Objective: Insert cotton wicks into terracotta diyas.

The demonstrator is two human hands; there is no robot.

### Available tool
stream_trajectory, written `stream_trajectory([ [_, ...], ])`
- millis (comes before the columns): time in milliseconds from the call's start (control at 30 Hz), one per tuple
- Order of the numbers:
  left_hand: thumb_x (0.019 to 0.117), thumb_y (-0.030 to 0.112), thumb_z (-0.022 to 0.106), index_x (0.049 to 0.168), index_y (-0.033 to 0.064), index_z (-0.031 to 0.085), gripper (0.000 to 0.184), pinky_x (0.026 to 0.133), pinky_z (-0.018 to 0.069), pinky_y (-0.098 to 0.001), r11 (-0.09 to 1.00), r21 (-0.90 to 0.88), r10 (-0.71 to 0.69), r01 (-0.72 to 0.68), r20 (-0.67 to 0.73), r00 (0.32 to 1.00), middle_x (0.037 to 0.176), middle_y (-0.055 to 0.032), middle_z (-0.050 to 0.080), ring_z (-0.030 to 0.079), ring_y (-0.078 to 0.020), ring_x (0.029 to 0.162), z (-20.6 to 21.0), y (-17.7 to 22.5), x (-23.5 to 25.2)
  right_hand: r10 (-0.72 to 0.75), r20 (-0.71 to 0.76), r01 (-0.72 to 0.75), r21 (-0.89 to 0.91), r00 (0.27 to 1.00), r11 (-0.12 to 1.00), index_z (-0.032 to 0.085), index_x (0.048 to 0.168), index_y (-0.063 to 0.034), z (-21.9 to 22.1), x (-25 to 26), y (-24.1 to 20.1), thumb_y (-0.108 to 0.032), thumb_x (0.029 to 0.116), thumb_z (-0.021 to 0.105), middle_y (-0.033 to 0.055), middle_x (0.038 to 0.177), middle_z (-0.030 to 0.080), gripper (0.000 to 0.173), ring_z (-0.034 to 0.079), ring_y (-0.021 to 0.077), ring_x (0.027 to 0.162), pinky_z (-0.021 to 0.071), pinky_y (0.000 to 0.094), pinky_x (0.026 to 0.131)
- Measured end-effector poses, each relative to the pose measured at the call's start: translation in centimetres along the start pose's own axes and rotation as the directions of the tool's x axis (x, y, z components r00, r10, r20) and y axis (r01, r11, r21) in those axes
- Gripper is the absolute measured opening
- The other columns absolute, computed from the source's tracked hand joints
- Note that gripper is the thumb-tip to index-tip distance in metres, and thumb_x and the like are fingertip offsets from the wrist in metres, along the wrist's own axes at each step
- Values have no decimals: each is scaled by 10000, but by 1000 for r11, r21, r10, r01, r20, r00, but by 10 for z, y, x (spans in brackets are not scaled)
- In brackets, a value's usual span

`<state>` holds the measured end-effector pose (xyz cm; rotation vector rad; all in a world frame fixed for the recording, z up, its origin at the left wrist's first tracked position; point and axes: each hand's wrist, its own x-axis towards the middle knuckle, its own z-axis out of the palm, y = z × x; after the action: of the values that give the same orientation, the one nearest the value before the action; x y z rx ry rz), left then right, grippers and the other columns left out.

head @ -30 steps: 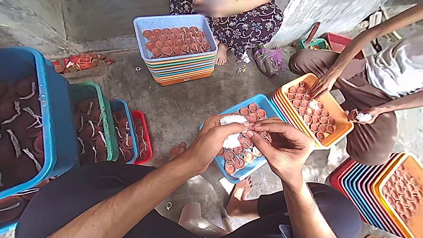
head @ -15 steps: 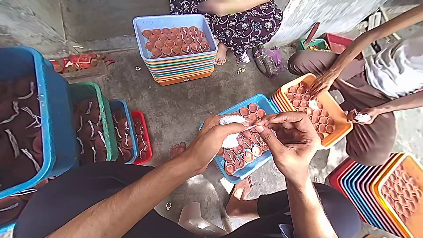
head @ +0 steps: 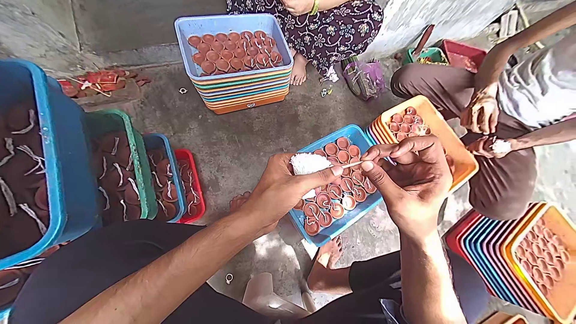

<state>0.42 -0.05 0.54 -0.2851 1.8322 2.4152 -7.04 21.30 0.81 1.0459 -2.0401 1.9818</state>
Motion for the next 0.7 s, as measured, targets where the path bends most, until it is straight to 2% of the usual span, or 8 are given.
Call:
stream_trajectory([
  [67, 914, 201, 791, 1031, 59, 778, 185, 657, 560, -252, 1000, 15, 10, -10, -8, 1000, 832, -85, 725, 652, -134, 688, 0, 0, 0, 16, 3, -16, -4, 1000, 1000, 483, 1120, -132, -7, 3, 0, 82, 864, 748, 55, 1041, 715, 426, 731, 199, 948, 636, 347, 854],
  [267, 922, 217, 781, 1054, 81, 781, 190, 658, 562, -250, 1000, 31, 1, 2, -82, 997, 897, -60, 748, 669, -131, 725, -2, -5, 1, 149, 43, -143, -129, 988, 981, 486, 1120, -110, -48, 6, 3, 104, 878, 715, 51, 1061, 690, 396, 729, 196, 926, 653, 320, 769],
  [367, 910, 171, 788, 1031, 50, 772, 172, 656, 564, -244, 999, 30, -16, 20, -136, 991, 842, -68, 734, 661, -129, 697, 0, -3, 4, 351, 18, -334, -268, 936, 904, 526, 1105, -97, -70, 0, 16, 104, 868, 713, 11, 1011, 715, 362, 727, 115, 865, 630, 268, 761],
  [433, 910, 160, 784, 1033, 46, 773, 167, 664, 569, -237, 999, 29, -27, 31, -138, 990, 836, -60, 738, 662, -118, 690, 0, -2, 3, 532, -92, -528, -345, 842, 776, 537, 1103, -53, -73, 1, 27, 108, 864, 710, -4, 956, 714, 336, 705, 51, 792, 605, 235, 762],
  [500, 915, 172, 782, 1044, 48, 770, 179, 669, 577, -243, 999, 36, -27, 31, -126, 992, 847, -58, 736, 668, -123, 701, 0, -2, 4, 625, -193, -649, -341, 756, 680, 542, 1126, -27, -80, 0, 55, 64, 892, 722, 10, 945, 696, 309, 692, 60, 774, 603, 256, 779],
  [600, 919, 170, 779, 1030, 52, 779, 162, 675, 574, -239, 998, 48, -32, 38, -126, 991, 869, -64, 753, 681, -128, 722, 0, 0, 4, 557, -314, -636, -288, 769, 716, 605, 1090, -12, -103, -12, 128, -9, 842, 796, 61, 907, 731, 313, 729, 138, 760, 644, 341, 729],
  [700, 927, 163, 769, 1021, 43, 773, 153, 676, 578, -259, 999, 32, -33, 37, -114, 993, 884, -81, 751, 684, -144, 729, -1, -1, 4, 540, -451, -681, -247, 711, 690, 622, 1070, -12, -104, -13, 173, -16, 817, 813, 68, 884, 725, 316, 726, 144, 740, 639, 343, 682],
])
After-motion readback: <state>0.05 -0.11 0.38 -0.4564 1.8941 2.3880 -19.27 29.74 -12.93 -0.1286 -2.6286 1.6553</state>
